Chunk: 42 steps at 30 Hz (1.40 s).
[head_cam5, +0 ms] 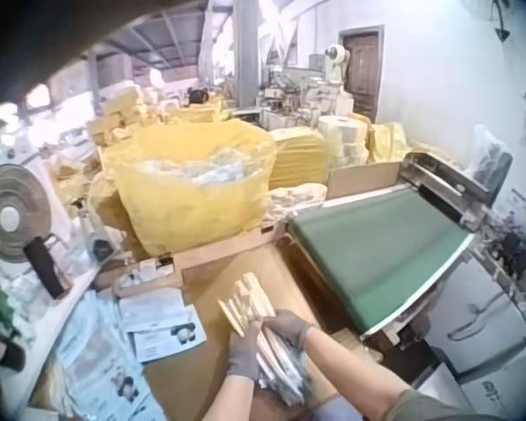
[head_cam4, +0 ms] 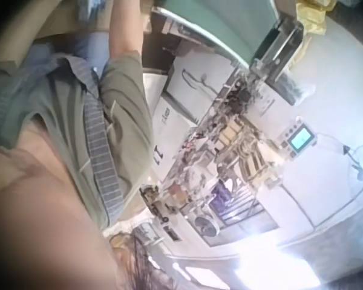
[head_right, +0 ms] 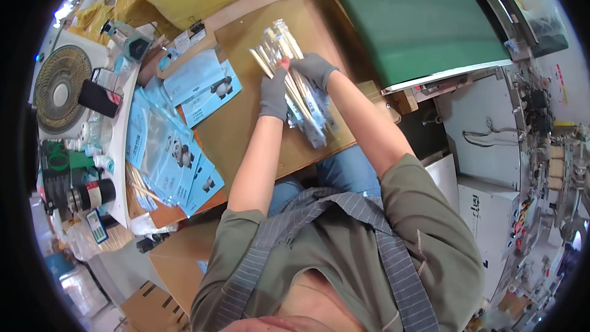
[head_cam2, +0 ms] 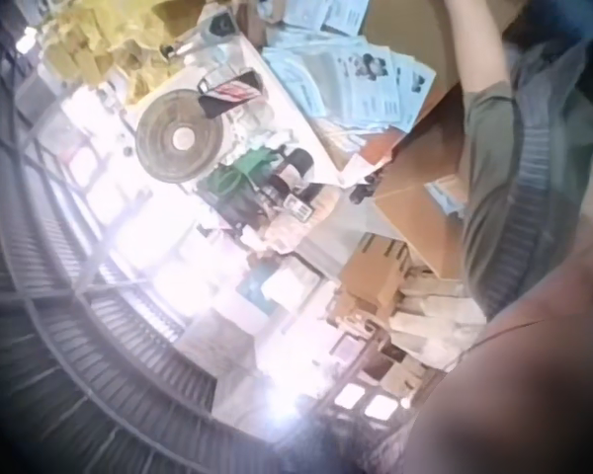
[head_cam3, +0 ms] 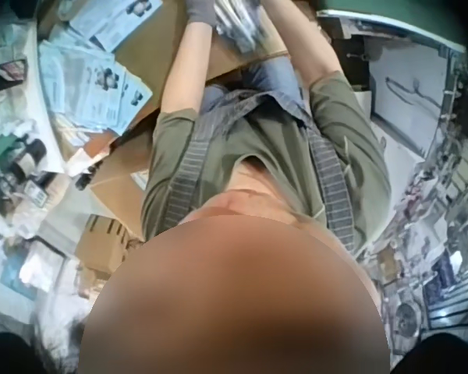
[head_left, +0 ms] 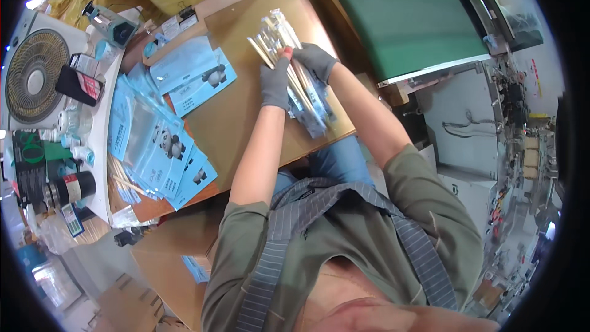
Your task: Gather bunches of thin wooden sticks and place them into plastic bags for packaging.
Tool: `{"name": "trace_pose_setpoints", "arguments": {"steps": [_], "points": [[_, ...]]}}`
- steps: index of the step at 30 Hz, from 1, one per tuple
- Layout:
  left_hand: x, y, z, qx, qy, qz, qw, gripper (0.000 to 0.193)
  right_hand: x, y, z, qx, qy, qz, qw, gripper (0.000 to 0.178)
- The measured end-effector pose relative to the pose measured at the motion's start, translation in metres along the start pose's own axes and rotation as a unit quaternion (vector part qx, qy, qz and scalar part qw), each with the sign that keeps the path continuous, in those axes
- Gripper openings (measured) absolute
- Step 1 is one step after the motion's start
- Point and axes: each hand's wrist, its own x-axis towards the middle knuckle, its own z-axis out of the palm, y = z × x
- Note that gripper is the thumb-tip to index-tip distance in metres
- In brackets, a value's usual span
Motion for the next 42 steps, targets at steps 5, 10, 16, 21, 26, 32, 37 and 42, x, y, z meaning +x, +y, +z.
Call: {"name": "trace_pose_setpoints", "arguments": {"steps": [5,10,16,21,26,32,37,42], "points": [[-0.027,0.054,-0.017,-0.065,-0.044,0.095,0.992,0.044,-0.036,-0.026,0.038,0.185,-0.042,-0.155,0.97,0.053],[-0.058,0.096,-0.033,0.09,-0.182,0.241,0.949,0.061,-0.081,-0.045,0.03,0.066,-0.12,-0.336,0.932,0.094],[-0.064,0.058,-0.051,0.179,-0.193,0.232,0.936,0.063,-0.091,-0.021,0.041,-0.001,-0.129,-0.383,0.915,0.106],[-0.106,0.073,-0.053,0.229,-0.229,0.15,0.934,0.062,-0.142,-0.036,0.07,0.003,-0.087,-0.261,0.961,0.097],[-0.169,0.01,-0.061,-0.227,-0.282,-0.219,0.906,0.066,-0.142,-0.021,0.056,0.051,-0.319,-0.148,0.935,0.044],[-0.114,0.068,-0.127,0.303,-0.269,-0.032,0.914,0.057,-0.149,0.03,0.04,0.204,-0.287,-0.064,0.934,0.017],[-0.03,0.056,-0.225,0.855,0.048,0.302,0.42,0.022,-0.155,0.024,0.05,0.186,-0.259,-0.071,0.945,0.017],[-0.047,0.047,-0.196,0.736,0.033,0.266,0.622,0.018,-0.153,0.032,0.049,0.199,-0.236,-0.047,0.95,0.033]]}}
